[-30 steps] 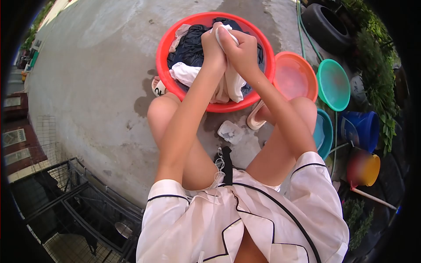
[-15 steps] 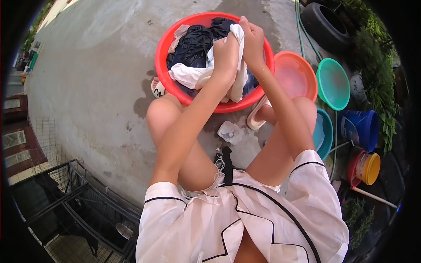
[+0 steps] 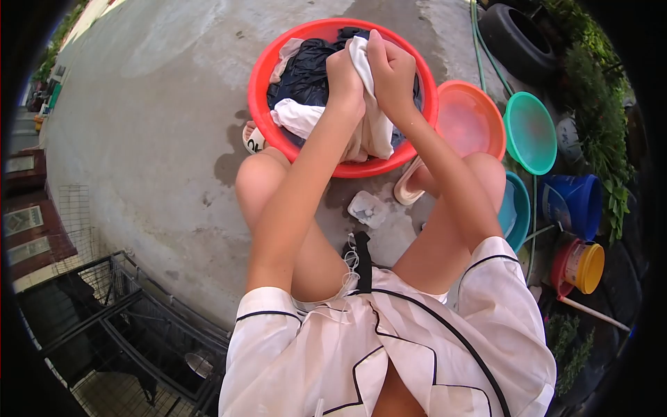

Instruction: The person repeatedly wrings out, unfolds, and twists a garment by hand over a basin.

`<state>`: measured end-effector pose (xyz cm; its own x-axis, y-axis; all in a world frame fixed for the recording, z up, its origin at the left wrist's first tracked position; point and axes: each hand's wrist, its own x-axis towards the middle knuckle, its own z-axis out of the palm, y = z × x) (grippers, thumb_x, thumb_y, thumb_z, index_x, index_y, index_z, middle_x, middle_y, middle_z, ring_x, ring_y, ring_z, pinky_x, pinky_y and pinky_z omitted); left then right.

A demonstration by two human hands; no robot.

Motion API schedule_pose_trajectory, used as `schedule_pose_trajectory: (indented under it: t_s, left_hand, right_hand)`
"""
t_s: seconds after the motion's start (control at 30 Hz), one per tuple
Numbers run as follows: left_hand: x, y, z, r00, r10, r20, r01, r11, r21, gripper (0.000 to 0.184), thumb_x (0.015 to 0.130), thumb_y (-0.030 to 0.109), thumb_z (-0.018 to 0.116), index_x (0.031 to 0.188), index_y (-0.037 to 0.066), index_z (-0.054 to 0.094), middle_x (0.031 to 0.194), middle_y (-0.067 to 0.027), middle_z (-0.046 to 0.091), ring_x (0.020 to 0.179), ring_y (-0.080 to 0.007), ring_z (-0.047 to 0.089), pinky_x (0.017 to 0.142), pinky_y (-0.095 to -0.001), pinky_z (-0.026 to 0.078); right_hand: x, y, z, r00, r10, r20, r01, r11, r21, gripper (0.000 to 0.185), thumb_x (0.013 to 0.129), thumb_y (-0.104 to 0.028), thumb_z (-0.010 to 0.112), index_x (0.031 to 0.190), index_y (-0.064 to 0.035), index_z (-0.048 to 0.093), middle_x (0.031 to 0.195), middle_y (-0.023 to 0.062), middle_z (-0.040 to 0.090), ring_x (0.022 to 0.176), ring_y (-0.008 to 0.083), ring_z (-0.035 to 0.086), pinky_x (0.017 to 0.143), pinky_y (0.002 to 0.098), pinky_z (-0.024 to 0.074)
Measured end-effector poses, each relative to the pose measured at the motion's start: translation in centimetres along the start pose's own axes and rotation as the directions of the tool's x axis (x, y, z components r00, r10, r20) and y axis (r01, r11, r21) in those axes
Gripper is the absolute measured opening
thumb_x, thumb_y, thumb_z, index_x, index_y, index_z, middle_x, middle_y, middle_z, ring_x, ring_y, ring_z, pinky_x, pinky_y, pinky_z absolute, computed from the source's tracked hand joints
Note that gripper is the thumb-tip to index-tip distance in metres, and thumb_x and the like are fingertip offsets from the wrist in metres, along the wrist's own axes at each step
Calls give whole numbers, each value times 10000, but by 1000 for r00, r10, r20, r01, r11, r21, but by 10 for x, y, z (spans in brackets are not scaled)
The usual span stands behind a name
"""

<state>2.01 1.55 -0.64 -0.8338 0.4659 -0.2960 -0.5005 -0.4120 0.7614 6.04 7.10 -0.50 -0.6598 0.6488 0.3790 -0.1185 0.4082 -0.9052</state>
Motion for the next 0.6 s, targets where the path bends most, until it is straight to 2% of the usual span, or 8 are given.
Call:
schedule_pose_trajectory:
  t_s: [0.1,0.17,0.23,0.3,0.37,0.43,0.5,0.6]
  left_hand:
    - [26,7,-13,999,10,-43,-19,977,-214,268,788,174,480,544,99,398,525,25,392,425,-106,406,411,-279,321]
    - [20,-5,-12,1000,-13,7,14,984,-177,270,815,208,478,579,75,463,557,7,439,480,-107,445,451,-278,351]
    - [-10,2,10,993,43,-106,-23,983,184,284,857,250,447,740,24,575,745,-38,550,639,-120,520,564,-279,403]
    - [-13,6,6,1000,-21,-4,22,964,264,251,887,301,447,851,83,564,791,-5,544,702,-104,537,623,-279,439]
    - [-3,9,2,999,1,-41,-3,999,-45,239,815,227,481,666,48,535,651,-24,508,579,-116,503,520,-278,390]
    - [23,11,-17,999,19,37,-17,998,-55,149,726,150,473,598,78,449,583,1,445,462,-117,433,446,-289,355]
    - [10,16,-13,999,11,41,-9,999,-54,190,767,169,478,615,55,478,592,-2,456,507,-111,453,480,-286,368]
    - [-24,18,16,998,33,-48,-23,978,210,294,861,220,432,696,11,555,658,3,509,613,-79,473,564,-266,384]
  right_hand:
    - [-26,-17,3,918,-357,171,388,897,-211,387,797,-353,580,609,-16,562,481,129,472,416,245,436,444,310,363]
    - [-8,-14,-4,972,-166,163,202,950,-237,398,762,-374,608,601,-14,557,487,135,475,429,274,424,443,318,362]
    - [13,2,-4,999,-2,44,3,999,-36,413,784,-354,583,566,-8,522,468,132,441,408,225,366,433,311,333]
    - [16,13,-4,995,103,3,-103,992,73,409,799,-333,566,560,-5,512,459,128,421,408,204,340,428,302,319]
    - [-3,-8,-2,996,-89,25,91,989,-120,388,796,-300,571,547,-11,504,456,131,417,394,215,362,417,304,326]
    - [-24,-20,-1,918,-357,173,386,905,-180,337,767,-255,603,540,-24,510,464,136,422,386,251,417,399,311,345]
    - [-14,-15,-1,945,-287,154,305,947,-102,341,784,-259,588,556,-15,518,460,128,414,384,209,389,409,308,331]
    - [24,2,-4,997,73,33,-76,989,127,365,829,-261,542,590,14,521,460,116,388,426,131,319,432,301,295]
